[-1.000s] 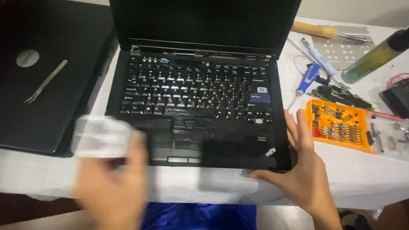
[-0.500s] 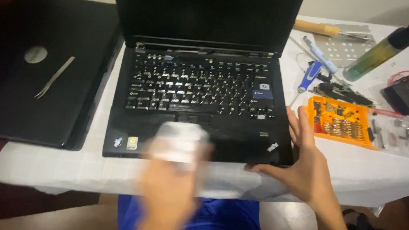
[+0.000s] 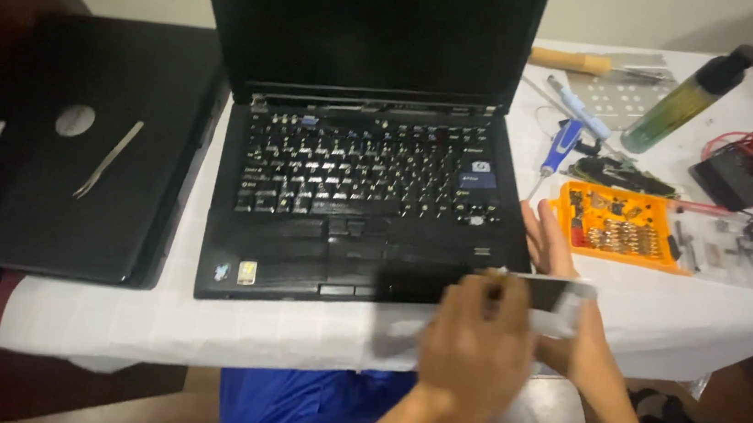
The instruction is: The person uses a plastic prying tool and a screwdriver to remove the bezel and keyboard from two different laptops on a repair bench.
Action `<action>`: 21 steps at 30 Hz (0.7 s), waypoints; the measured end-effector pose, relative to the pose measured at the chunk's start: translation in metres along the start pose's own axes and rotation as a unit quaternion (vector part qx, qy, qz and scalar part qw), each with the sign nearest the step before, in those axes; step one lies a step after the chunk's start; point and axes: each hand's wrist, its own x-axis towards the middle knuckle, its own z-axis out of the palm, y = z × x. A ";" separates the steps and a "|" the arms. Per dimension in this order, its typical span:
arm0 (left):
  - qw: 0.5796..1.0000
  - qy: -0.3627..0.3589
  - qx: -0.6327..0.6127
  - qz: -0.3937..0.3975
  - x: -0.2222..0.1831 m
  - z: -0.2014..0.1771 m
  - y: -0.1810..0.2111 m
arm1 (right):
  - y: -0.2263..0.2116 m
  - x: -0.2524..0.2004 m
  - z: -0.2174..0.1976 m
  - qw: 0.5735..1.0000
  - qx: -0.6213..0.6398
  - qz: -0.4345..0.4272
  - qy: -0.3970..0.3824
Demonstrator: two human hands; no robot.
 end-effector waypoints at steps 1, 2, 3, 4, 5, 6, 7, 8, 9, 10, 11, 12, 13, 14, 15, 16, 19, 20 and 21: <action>1.000 -0.004 -0.021 0.006 0.003 0.001 0.004 | 0.006 0.000 0.000 0.999 0.017 0.034 0.014; 0.999 -0.008 -0.042 0.012 0.005 0.002 0.008 | 0.012 0.001 0.001 0.997 0.033 0.067 0.028; 0.999 -0.005 -0.042 0.014 0.001 0.001 -0.007 | 0.004 0.002 0.001 0.997 0.032 0.064 0.028; 0.991 -0.051 -0.114 -0.039 -0.003 0.000 -0.021 | -0.003 0.003 0.002 0.996 -0.007 0.078 0.030; 0.974 -0.096 -0.185 -0.091 -0.006 -0.001 -0.036 | -0.010 0.006 0.003 0.994 -0.046 0.090 0.031; 0.974 -0.092 -0.186 -0.090 -0.007 -0.021 -0.053 | -0.016 0.008 0.003 0.995 -0.048 0.087 0.030; 0.946 -0.118 -0.106 -0.284 -0.009 -0.042 -0.070 | -0.021 0.010 0.004 0.984 -0.110 0.134 0.041; 0.874 -0.138 -0.021 -0.465 -0.011 -0.063 -0.088 | -0.027 0.012 0.006 0.967 -0.170 0.180 0.052; 0.874 -0.136 -0.020 -0.466 -0.018 -0.078 -0.113 | -0.027 0.012 0.007 0.968 -0.170 0.178 0.049; 0.916 -0.008 0.044 -0.399 -0.025 -0.093 -0.138 | -0.028 0.013 0.007 0.965 -0.178 0.185 0.051; 0.935 0.118 0.104 -0.318 -0.031 -0.108 -0.162 | -0.028 0.013 0.007 0.962 -0.186 0.192 0.055; 0.935 0.119 0.104 -0.317 -0.034 -0.110 -0.166 | -0.030 0.014 0.008 0.962 -0.186 0.191 0.057; 0.933 0.153 0.142 -0.293 -0.037 -0.112 -0.169 | -0.031 0.014 0.008 0.964 -0.171 0.193 0.058; 0.928 0.186 0.179 -0.268 -0.041 -0.113 -0.172 | -0.033 0.014 0.008 0.966 -0.157 0.195 0.060; 0.929 0.184 0.177 -0.267 -0.036 -0.105 -0.159 | -0.034 0.014 0.008 0.966 -0.157 0.197 0.062; 0.941 0.151 0.163 -0.254 -0.032 -0.097 -0.145 | -0.035 0.013 0.008 0.964 -0.164 0.200 0.064; 0.977 0.055 0.039 -0.205 -0.013 -0.068 -0.099 | -0.031 0.014 0.006 0.965 -0.153 0.203 0.066; 0.984 -0.010 -0.071 -0.165 -0.005 -0.056 -0.081 | -0.028 0.014 0.004 0.968 -0.134 0.203 0.067; 0.984 -0.012 -0.074 -0.164 0.000 -0.039 -0.066 | -0.020 0.011 0.002 0.967 -0.136 0.205 0.070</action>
